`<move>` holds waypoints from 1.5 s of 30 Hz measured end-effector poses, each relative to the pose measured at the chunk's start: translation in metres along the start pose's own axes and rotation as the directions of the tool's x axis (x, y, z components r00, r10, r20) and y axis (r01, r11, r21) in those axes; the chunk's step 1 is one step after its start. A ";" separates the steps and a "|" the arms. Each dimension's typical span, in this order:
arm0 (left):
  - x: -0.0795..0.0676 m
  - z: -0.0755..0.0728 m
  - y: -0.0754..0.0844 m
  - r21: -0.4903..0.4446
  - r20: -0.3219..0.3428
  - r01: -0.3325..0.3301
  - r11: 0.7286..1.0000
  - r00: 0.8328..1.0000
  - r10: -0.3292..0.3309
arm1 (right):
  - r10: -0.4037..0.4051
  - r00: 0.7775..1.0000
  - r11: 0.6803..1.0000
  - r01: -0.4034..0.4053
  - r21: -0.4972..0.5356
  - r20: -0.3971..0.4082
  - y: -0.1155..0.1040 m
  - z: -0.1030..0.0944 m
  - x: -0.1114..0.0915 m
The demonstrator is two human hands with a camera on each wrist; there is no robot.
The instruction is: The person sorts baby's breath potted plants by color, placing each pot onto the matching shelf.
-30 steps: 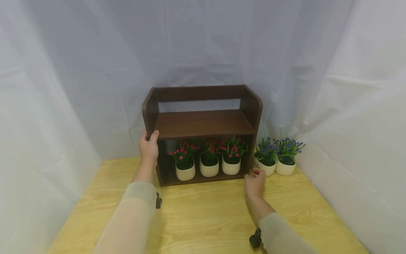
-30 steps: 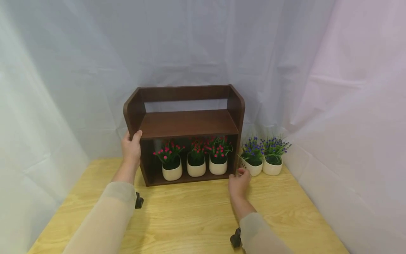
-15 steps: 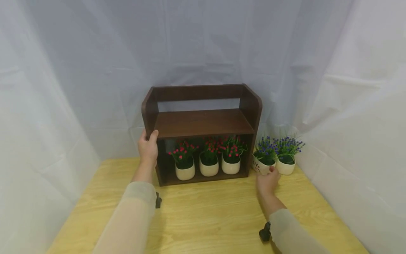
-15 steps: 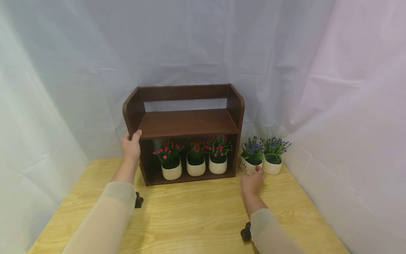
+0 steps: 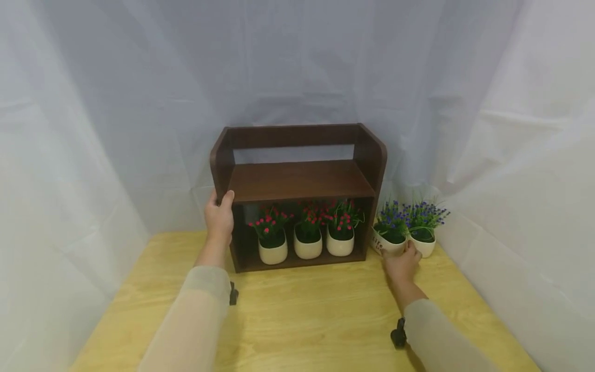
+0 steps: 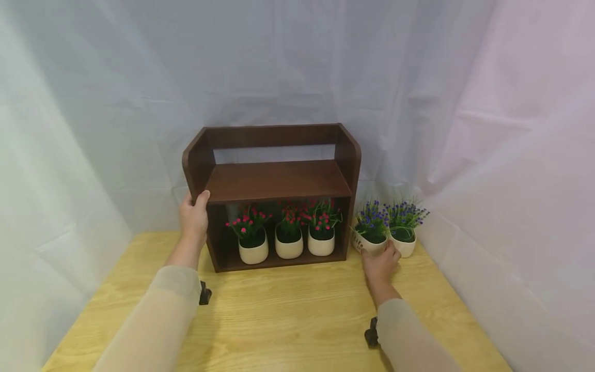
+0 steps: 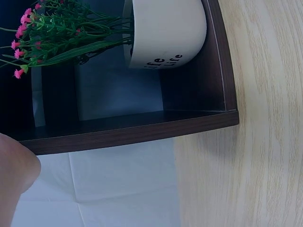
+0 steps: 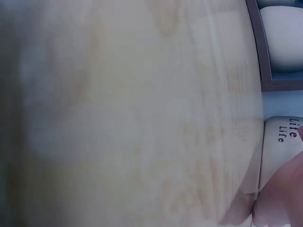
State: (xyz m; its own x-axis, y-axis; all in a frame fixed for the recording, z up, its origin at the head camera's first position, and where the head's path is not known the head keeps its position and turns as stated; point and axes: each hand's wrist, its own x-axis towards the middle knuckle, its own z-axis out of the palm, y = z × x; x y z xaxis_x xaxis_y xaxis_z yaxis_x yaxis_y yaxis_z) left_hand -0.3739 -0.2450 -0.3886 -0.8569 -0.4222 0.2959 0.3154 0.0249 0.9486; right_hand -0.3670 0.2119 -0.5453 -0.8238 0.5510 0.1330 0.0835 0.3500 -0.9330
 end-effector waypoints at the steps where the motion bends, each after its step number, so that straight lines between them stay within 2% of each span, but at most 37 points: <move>1: 0.000 0.000 0.000 0.003 -0.001 0.004 1.000 1.000 -0.004 | -0.002 1.000 1.000 0.002 -0.015 0.006 0.000 0.000 0.001; 10: 0.003 0.005 0.004 -0.002 0.017 -0.009 1.000 1.000 0.010 | -0.008 1.000 0.992 0.012 -0.125 0.026 -0.004 -0.004 0.009; 20: 0.007 0.003 -0.001 -0.014 0.037 0.002 1.000 0.999 -0.001 | -0.023 0.997 0.988 0.034 -0.148 0.070 -0.007 -0.006 0.005; 25: 0.008 0.002 -0.005 -0.012 0.019 0.003 1.000 1.000 -0.003 | -0.035 0.996 0.987 0.046 -0.154 0.077 -0.009 -0.006 0.002; 31: 0.005 0.001 -0.004 -0.014 0.006 -0.009 1.000 1.000 0.009 | -0.053 0.994 0.996 0.059 -0.060 0.098 -0.005 -0.003 0.001; 38: 0.004 0.000 -0.005 -0.022 0.010 -0.006 1.000 1.000 0.006 | -0.030 0.991 0.997 0.021 0.071 0.127 -0.008 0.001 -0.001; 45: 0.001 -0.001 -0.003 -0.030 0.012 -0.020 0.999 1.000 0.020 | -0.136 0.983 0.989 0.128 0.072 0.126 -0.007 0.003 0.004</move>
State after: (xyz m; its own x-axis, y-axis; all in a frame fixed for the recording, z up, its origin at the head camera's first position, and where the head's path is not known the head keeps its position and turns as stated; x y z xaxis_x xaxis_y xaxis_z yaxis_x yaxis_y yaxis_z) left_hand -0.3757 -0.2462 -0.3909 -0.8550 -0.4111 0.3162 0.3442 0.0062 0.9389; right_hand -0.3728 0.2092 -0.5391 -0.8916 0.3983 0.2156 -0.0630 0.3623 -0.9299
